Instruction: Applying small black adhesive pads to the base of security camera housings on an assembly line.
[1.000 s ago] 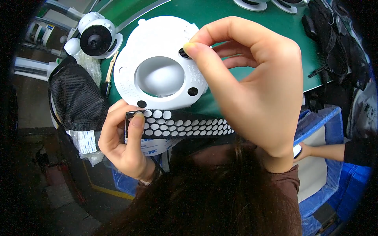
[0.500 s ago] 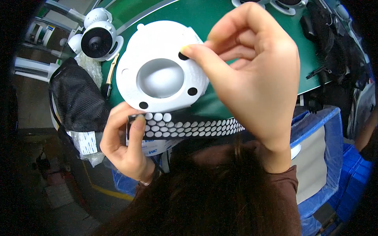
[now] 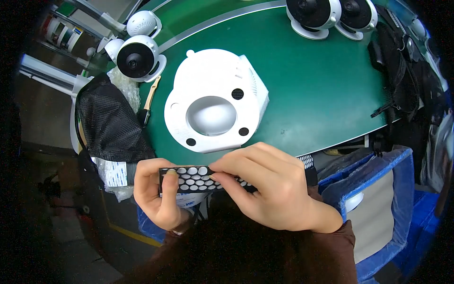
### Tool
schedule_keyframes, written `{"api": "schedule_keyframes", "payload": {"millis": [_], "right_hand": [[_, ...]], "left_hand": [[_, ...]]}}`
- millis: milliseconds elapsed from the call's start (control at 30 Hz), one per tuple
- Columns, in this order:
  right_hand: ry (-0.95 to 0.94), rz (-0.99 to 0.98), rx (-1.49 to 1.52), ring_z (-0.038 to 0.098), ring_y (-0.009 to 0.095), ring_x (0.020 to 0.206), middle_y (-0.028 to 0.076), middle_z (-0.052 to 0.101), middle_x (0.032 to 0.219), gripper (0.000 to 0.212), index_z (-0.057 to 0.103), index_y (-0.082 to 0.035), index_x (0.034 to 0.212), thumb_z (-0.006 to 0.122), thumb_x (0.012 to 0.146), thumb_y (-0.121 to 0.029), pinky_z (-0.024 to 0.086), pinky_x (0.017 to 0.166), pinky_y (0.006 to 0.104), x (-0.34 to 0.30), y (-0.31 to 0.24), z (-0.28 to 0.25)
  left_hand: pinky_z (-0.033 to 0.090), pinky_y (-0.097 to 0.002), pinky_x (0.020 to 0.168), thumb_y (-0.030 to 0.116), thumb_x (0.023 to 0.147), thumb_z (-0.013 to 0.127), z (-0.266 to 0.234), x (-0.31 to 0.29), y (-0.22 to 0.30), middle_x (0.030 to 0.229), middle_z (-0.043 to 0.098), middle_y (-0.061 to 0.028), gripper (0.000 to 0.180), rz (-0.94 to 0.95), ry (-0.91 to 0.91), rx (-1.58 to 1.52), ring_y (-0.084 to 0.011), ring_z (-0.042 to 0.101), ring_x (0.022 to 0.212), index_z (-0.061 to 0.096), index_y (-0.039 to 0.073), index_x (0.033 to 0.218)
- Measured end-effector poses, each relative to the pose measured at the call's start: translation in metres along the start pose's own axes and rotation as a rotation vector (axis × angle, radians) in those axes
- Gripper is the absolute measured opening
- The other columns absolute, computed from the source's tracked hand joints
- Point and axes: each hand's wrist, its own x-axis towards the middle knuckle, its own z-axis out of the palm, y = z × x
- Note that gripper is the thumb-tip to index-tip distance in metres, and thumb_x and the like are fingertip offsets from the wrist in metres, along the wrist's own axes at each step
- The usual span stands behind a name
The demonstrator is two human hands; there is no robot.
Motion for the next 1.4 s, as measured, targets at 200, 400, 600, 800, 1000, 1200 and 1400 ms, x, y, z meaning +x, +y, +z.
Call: {"api": "schedule_keyframes", "payload": {"millis": [200, 400, 600, 800, 1000, 1200, 1400], "right_hand": [[0.015, 0.081, 0.043, 0.06, 0.021, 0.062, 0.005, 0.062, 0.072, 0.015, 0.063, -0.005, 0.075, 0.072, 0.063, -0.001, 0.046, 0.053, 0.0281, -0.001, 0.009, 0.003], [0.022, 0.257, 0.251, 0.061, 0.021, 0.062, 0.006, 0.063, 0.072, 0.014, 0.063, -0.005, 0.076, 0.071, 0.065, -0.001, 0.047, 0.055, 0.0275, -0.006, 0.009, 0.002], [-0.017, 0.112, 0.159, 0.061, 0.02, 0.061, 0.005, 0.063, 0.072, 0.014, 0.065, -0.005, 0.076, 0.071, 0.065, 0.001, 0.047, 0.053, 0.0263, 0.0, 0.011, -0.001], [0.064, 0.08, 0.041, 0.06, 0.02, 0.061, 0.004, 0.062, 0.071, 0.013, 0.064, -0.006, 0.073, 0.071, 0.064, 0.0, 0.047, 0.053, 0.0275, -0.003, 0.005, 0.003], [-0.058, 0.157, 0.181, 0.06, 0.02, 0.06, 0.004, 0.061, 0.07, 0.014, 0.061, -0.006, 0.073, 0.069, 0.064, 0.0, 0.046, 0.051, 0.0273, 0.002, 0.01, -0.002], [0.066, -0.069, -0.058, 0.059, 0.022, 0.061, 0.005, 0.059, 0.072, 0.018, 0.059, -0.006, 0.076, 0.068, 0.062, 0.001, 0.046, 0.051, 0.0297, 0.001, 0.008, 0.006], [-0.08, -0.018, -0.096, 0.063, 0.023, 0.073, 0.009, 0.064, 0.08, 0.019, 0.061, -0.003, 0.076, 0.066, 0.061, 0.007, 0.049, 0.064, 0.0281, 0.005, -0.003, -0.004]], "left_hand": [[0.044, -0.0176, 0.063, -0.008, 0.074, 0.062, 0.009, 0.0, 0.0, 0.075, 0.063, -0.0088, 0.024, -0.04, -0.083, 0.02, -0.0088, 0.06, 0.071, 0.048, -0.003, 0.094], [0.044, -0.0172, 0.069, -0.012, 0.071, 0.063, 0.008, -0.002, -0.005, 0.084, 0.062, -0.0094, 0.032, -0.006, -0.058, 0.018, -0.009, 0.06, 0.075, 0.047, -0.004, 0.097], [0.044, -0.0181, 0.07, -0.013, 0.071, 0.06, 0.008, 0.003, -0.008, 0.088, 0.06, -0.0107, 0.031, 0.106, -0.068, -0.026, -0.0106, 0.06, 0.078, 0.048, -0.005, 0.098], [0.044, -0.0177, 0.067, -0.013, 0.071, 0.06, 0.009, 0.002, -0.004, 0.083, 0.062, -0.0099, 0.029, 0.079, -0.019, -0.076, -0.0088, 0.059, 0.072, 0.049, -0.005, 0.096], [0.042, -0.0147, 0.062, -0.011, 0.072, 0.06, 0.011, 0.005, -0.007, 0.077, 0.063, -0.0089, 0.028, 0.133, -0.012, -0.016, -0.0063, 0.058, 0.066, 0.048, -0.005, 0.097], [0.041, -0.014, 0.061, -0.01, 0.073, 0.06, 0.011, 0.006, -0.005, 0.076, 0.063, -0.0084, 0.028, 0.078, 0.04, -0.052, -0.0051, 0.056, 0.065, 0.048, -0.005, 0.097], [0.04, -0.0136, 0.061, -0.011, 0.073, 0.059, 0.012, 0.008, -0.002, 0.075, 0.062, -0.0063, 0.033, 0.072, 0.088, 0.023, -0.0042, 0.055, 0.064, 0.05, -0.008, 0.104]]}}
